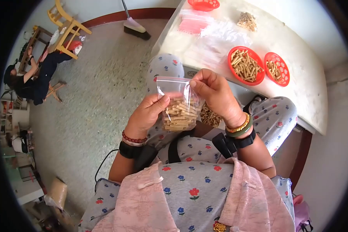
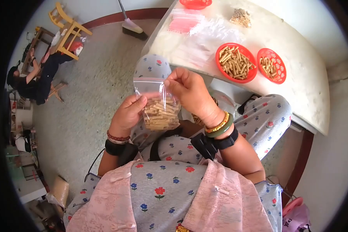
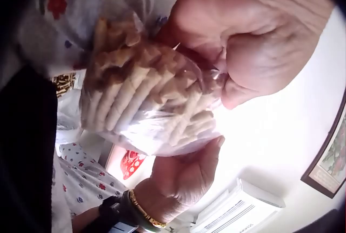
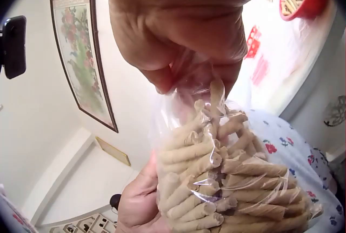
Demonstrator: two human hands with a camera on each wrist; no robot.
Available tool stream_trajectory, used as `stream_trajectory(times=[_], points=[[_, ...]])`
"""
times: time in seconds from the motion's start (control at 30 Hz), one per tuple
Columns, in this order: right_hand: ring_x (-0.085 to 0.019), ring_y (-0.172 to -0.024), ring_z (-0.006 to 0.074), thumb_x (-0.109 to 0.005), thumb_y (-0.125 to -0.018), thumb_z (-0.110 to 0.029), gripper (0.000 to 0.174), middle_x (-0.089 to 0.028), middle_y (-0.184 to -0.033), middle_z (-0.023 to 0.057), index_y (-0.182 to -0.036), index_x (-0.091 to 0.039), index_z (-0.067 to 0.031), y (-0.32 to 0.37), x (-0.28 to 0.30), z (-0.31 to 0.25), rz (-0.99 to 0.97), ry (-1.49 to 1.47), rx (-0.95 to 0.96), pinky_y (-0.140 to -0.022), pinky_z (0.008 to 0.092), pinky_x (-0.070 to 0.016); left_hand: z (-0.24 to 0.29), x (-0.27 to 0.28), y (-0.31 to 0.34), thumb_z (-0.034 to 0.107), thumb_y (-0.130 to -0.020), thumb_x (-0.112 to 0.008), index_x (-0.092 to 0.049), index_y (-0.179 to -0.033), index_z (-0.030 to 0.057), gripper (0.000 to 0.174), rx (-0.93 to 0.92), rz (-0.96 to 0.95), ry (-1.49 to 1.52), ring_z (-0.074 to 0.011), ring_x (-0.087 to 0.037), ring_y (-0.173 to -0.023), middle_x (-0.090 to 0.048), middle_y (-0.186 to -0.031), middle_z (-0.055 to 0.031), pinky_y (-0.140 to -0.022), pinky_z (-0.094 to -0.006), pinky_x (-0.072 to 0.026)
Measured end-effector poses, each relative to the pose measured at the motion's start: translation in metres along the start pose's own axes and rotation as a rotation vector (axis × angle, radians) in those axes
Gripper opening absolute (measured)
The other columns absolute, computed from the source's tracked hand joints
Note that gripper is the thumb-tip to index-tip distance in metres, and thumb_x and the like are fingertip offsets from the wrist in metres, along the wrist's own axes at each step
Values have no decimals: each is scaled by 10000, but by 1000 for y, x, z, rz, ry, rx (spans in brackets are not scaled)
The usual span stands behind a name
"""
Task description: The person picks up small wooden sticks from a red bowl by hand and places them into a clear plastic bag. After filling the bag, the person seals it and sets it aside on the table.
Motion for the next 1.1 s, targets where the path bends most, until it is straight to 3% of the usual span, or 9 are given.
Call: stream_trajectory(times=[0.17, 0.3, 0.4, 0.5, 0.63, 0.7, 0.73, 0.97, 1.1], points=[[-546, -830, 55, -617, -965, -141, 145, -609, -891, -7, -1005, -570, -9, 0, 27, -20, 174, -75, 178, -724, 216, -467, 16, -1, -20, 269, -1053, -430, -586, -1250, -65, 418, -96, 66, 98, -171, -621, -1061, -652, -1186, -130, -943, -313, -487], [-578, -1091, 206, -717, -904, -265, 635, -604, -1174, 173, -1357, -378, 24, 1, 46, -6, 159, -81, 74, -929, 326, -485, 17, 18, -50, 302, -1036, -461, -556, -1270, -71, 451, -158, 98, 316, -245, -598, -1130, -611, -1251, -166, -998, -390, -467], [-531, -1204, 250, -749, -875, -244, 783, -543, -1284, 220, -1436, -275, 29, 0, 35, 16, -61, -224, -33, -995, 374, -461, 27, 11, -79, 302, -1026, -489, -581, -1239, -69, 438, -191, 91, 317, -234, -604, -1115, -624, -1228, -163, -994, -387, -469], [-542, -1179, 189, -763, -856, -170, 735, -559, -1284, 116, -1418, -329, 21, -4, 45, 15, -17, -147, 85, -1014, 333, -444, 29, -4, -110, 282, -1022, -504, -593, -1226, -68, 415, -193, 43, 314, -215, -606, -1105, -634, -1206, -153, -986, -360, -474], [-542, -1169, 165, -753, -856, -134, 681, -565, -1276, 83, -1399, -371, 12, -4, 79, 11, 60, -195, 94, -1016, 325, -444, 23, -32, -149, 276, -1022, -517, -563, -1252, -60, 410, -125, -51, 431, -202, -607, -1088, -620, -1222, -148, -960, -331, -491], [-550, -1169, 166, -735, -856, -90, 636, -577, -1271, 77, -1387, -397, 6, -4, 103, -7, 98, -259, 118, -1014, 325, -451, 33, -42, -163, 293, -1025, -501, -515, -1307, -55, 449, -159, -49, 355, -232, -574, -1157, -590, -1263, -142, -979, -391, -471], [-561, -1168, 175, -724, -859, -82, 617, -586, -1270, 74, -1385, -412, -2, -1, 116, -18, 130, -324, 83, -1003, 330, -467, 38, -45, -166, 310, -1017, -517, -531, -1319, -1, 434, -130, -21, 319, -224, -567, -1159, -597, -1263, -136, -957, -372, -466], [-632, -1072, 226, -648, -933, -148, 465, -615, -1199, 116, -1318, -443, 15, -41, 302, -44, 365, -230, 140, -933, 365, -535, 45, -26, -221, 330, -1002, -543, -577, -1268, 33, 400, -260, -4, 59, -175, -608, -992, -642, -1201, -128, -864, -330, -481], [-680, -953, 219, -652, -934, -202, 449, -639, -1149, 122, -1284, -461, 5, -77, 398, -13, 515, -232, 71, -790, 340, -578, 30, -10, -244, 238, -999, -535, -574, -1247, 21, 332, -269, 25, -7, -147, -595, -937, -648, -1160, -116, -852, -320, -478]])
Point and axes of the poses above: each hand's wrist, its own y-axis away from the middle knuckle, its own x-axis out of the back of the hand, z = x × y, the point moved 9 cm from there along -y, towards the middle knuckle
